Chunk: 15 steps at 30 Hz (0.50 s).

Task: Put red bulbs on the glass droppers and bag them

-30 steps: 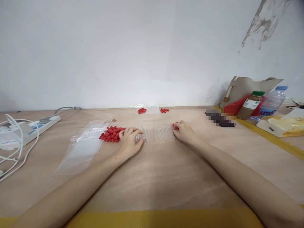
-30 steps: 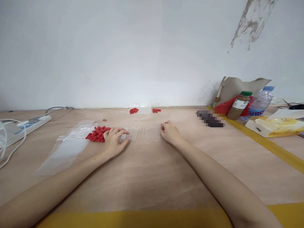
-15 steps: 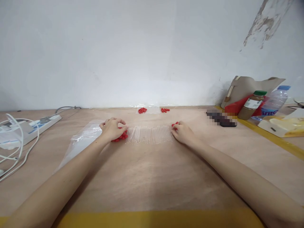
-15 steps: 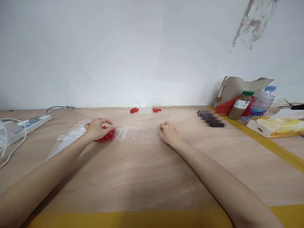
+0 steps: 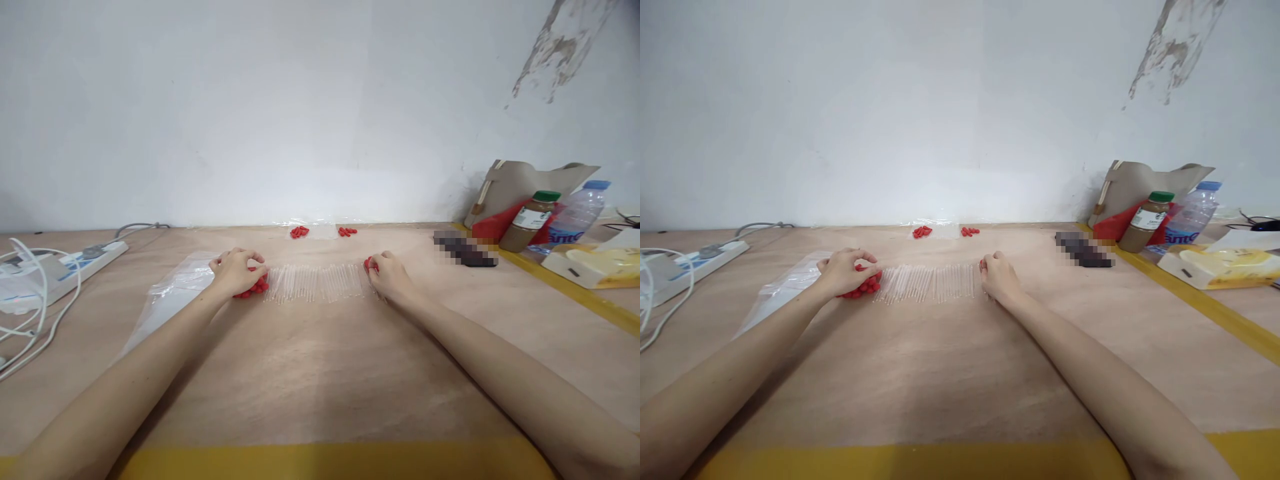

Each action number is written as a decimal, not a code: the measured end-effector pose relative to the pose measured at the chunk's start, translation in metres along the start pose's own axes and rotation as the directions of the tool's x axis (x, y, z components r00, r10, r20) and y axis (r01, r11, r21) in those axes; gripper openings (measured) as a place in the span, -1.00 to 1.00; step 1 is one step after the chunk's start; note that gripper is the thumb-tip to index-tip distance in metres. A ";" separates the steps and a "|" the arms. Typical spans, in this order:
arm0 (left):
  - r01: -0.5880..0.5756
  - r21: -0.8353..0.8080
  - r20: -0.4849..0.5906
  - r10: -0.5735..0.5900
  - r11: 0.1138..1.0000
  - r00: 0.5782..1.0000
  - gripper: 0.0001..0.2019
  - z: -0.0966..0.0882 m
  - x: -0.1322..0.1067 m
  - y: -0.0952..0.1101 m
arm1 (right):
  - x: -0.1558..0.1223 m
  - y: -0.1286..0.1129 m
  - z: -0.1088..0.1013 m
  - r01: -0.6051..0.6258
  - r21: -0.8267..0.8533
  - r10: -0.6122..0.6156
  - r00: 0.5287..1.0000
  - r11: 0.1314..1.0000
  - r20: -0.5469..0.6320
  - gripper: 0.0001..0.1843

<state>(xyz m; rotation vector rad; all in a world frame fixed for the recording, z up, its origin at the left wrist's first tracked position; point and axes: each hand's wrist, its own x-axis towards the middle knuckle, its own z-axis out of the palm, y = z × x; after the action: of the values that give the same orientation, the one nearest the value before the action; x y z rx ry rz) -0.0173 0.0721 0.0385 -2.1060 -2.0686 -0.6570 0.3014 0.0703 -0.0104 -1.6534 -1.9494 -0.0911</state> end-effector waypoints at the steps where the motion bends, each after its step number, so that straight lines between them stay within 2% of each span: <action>1: 0.000 -0.001 -0.002 0.000 1.000 1.000 -0.73 0.000 0.000 0.000 | 0.000 0.000 0.000 0.001 0.006 -0.001 1.000 1.000 -0.001 -0.79; 7: -0.020 -0.009 -0.009 0.020 1.000 1.000 -0.74 0.002 0.000 0.000 | 0.000 0.000 0.002 0.067 -0.026 -0.065 0.996 0.997 0.067 -0.78; 11: -0.041 -0.013 0.001 0.041 0.999 0.999 -0.75 0.005 0.001 -0.002 | 0.000 -0.001 0.005 0.131 -0.092 -0.124 0.990 0.987 0.072 -0.80; 15: -0.044 -0.006 0.000 0.044 0.999 0.999 -0.75 0.005 0.000 -0.001 | -0.001 -0.002 0.007 0.135 -0.108 -0.124 0.987 0.985 0.100 -0.82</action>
<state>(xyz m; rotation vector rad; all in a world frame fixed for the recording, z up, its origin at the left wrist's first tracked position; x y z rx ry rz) -0.0176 0.0741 0.0341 -2.1480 -2.0162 -0.6584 0.2971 0.0718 -0.0161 -1.6270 -2.1577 -0.1815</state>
